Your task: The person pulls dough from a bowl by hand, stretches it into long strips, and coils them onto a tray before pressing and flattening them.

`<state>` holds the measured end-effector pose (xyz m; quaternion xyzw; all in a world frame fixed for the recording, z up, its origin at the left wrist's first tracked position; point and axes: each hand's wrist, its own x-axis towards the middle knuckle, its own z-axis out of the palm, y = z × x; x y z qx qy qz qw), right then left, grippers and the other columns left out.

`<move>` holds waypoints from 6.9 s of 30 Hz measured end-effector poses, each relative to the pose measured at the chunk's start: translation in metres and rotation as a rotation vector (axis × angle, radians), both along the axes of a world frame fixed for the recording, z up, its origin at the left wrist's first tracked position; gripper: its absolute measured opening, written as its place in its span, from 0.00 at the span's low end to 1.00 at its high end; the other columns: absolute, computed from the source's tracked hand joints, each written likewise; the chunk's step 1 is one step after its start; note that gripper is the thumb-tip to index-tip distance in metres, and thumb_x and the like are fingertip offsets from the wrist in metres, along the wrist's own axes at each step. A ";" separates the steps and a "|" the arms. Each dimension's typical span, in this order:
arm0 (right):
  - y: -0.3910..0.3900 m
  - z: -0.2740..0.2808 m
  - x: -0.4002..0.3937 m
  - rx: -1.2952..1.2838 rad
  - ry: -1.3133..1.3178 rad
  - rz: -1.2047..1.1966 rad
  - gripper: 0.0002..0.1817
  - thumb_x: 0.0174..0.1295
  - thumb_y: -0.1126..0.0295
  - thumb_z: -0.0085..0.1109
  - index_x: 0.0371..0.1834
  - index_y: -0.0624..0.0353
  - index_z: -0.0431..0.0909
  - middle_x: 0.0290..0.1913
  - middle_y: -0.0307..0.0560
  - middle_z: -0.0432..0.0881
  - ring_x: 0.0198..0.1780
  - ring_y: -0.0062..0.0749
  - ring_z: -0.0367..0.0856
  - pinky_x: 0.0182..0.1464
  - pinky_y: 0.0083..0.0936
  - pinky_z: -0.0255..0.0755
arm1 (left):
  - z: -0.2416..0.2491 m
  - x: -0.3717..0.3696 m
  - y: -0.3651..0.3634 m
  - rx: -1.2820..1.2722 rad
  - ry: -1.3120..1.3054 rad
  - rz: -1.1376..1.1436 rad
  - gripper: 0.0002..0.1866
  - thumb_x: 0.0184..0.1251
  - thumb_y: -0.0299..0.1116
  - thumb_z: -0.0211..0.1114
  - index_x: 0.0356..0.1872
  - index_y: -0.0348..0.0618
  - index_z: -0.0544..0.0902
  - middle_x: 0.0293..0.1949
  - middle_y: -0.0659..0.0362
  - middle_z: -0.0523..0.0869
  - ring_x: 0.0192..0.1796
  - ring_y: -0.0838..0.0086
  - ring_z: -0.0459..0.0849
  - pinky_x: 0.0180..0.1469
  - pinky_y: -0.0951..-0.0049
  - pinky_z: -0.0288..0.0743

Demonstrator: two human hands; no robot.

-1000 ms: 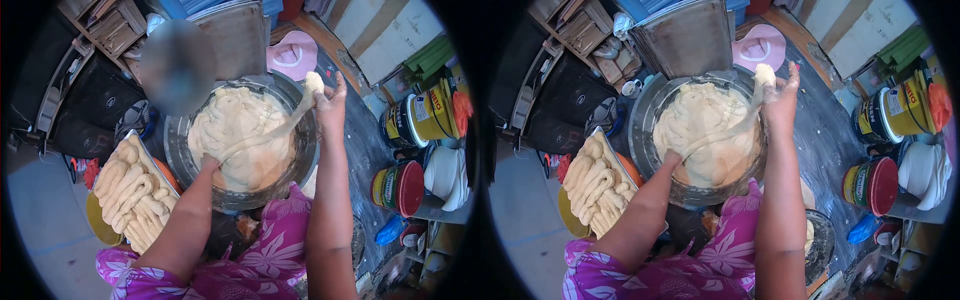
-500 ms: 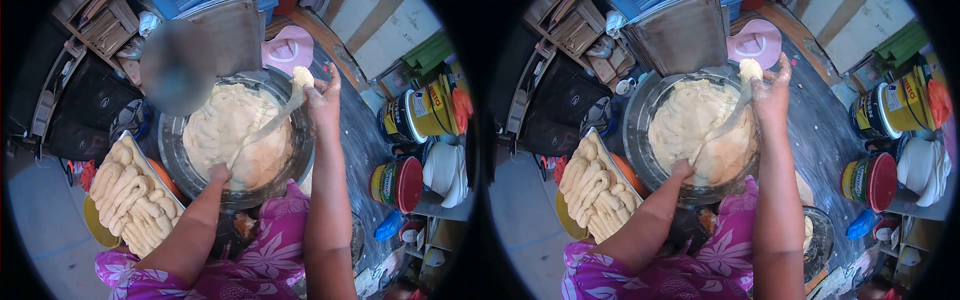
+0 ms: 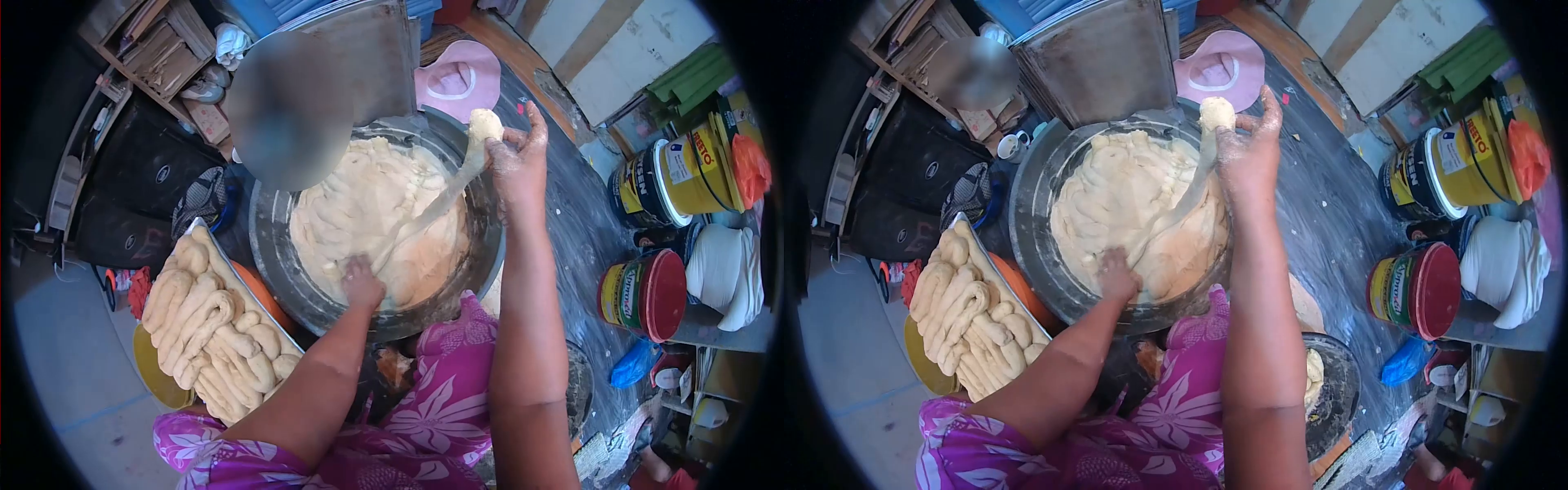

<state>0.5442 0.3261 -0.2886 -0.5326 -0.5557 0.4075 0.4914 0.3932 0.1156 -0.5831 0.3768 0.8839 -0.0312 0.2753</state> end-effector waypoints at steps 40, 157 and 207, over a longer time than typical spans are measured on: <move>-0.017 0.008 -0.013 0.077 -0.525 0.418 0.35 0.52 0.66 0.64 0.62 0.64 0.61 0.60 0.64 0.65 0.59 0.55 0.69 0.60 0.35 0.64 | 0.023 0.067 0.006 -0.013 -0.185 -0.707 0.23 0.57 0.41 0.59 0.54 0.47 0.74 0.65 0.47 0.64 0.63 0.56 0.69 0.55 0.52 0.66; -0.168 -0.021 -0.129 -0.477 0.149 1.346 0.17 0.56 0.59 0.61 0.41 0.61 0.76 0.23 0.36 0.73 0.19 0.19 0.69 0.21 0.18 0.64 | 0.447 -0.126 -0.088 0.484 -0.751 -0.257 0.24 0.61 0.53 0.59 0.35 0.37 0.82 0.35 0.55 0.84 0.34 0.73 0.82 0.36 0.73 0.76; -0.346 -0.030 -0.214 0.353 -0.658 0.923 0.18 0.50 0.77 0.54 0.47 0.57 0.74 0.46 0.54 0.73 0.50 0.49 0.72 0.51 0.37 0.68 | 0.415 -0.125 -0.344 1.380 -0.936 0.337 0.30 0.59 0.31 0.64 0.63 0.39 0.66 0.48 0.58 0.75 0.51 0.76 0.73 0.53 0.77 0.67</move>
